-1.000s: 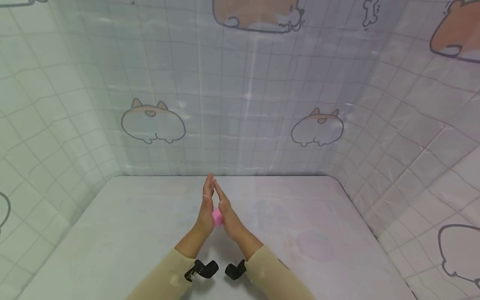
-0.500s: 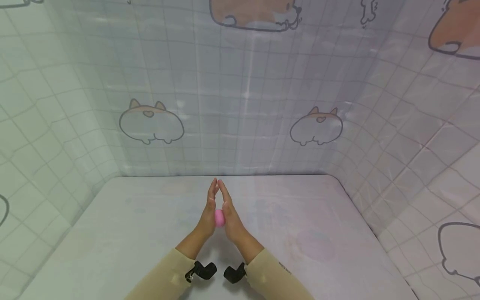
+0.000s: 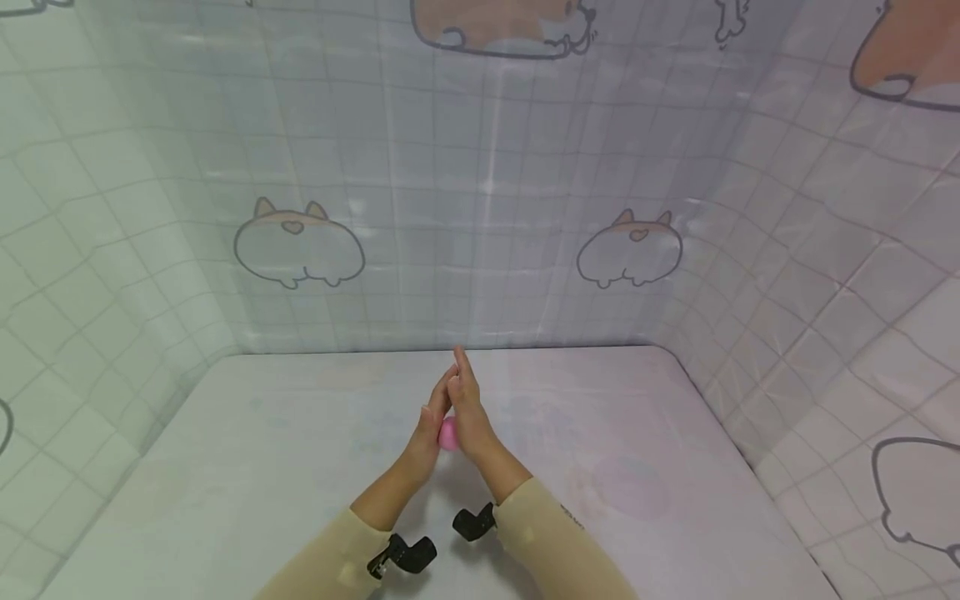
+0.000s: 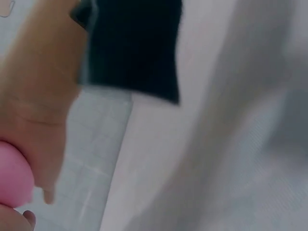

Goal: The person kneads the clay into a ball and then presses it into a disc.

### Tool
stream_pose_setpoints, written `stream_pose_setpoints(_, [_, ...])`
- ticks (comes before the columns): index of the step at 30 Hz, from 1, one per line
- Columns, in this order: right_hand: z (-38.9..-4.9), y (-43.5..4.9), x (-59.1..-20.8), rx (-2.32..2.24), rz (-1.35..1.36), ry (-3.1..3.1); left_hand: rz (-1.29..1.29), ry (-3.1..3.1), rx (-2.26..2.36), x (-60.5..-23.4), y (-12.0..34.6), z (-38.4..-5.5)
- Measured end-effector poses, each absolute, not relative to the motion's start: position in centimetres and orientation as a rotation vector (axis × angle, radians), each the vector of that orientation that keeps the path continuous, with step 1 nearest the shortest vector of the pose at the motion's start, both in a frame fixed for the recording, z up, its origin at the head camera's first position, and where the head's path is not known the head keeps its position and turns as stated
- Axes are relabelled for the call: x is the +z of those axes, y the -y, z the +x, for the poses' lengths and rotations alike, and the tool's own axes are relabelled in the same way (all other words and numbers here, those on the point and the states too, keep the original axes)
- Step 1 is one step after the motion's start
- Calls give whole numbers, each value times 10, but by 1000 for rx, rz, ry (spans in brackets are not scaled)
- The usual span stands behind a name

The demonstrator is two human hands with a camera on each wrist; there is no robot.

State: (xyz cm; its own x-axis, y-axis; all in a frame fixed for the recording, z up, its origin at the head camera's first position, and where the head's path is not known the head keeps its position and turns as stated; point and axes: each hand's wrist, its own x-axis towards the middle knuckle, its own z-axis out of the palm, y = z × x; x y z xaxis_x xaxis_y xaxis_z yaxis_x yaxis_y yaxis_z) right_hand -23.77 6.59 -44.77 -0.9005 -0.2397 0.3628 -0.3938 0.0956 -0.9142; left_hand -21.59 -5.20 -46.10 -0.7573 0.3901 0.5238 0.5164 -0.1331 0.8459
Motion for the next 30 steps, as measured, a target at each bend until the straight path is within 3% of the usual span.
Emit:
stream_pose_setpoints(9, [-243,-58,-462,2084,638,2329,-911,1898,-2067,-458,58,-219])
stream_pose_setpoints(16, [-235,-51,-468,2291,847,2116,-769,1894,-2071,-454,60,-224])
stream_pose_setpoints(21, [-227,-48,-465,2390,966,1981,-698,1978,-1929,-453,62,-230])
stream_pose_setpoints(30, [-221,-49,-449,2399,941,1897,-589,2123,-1826,-466,66,-238])
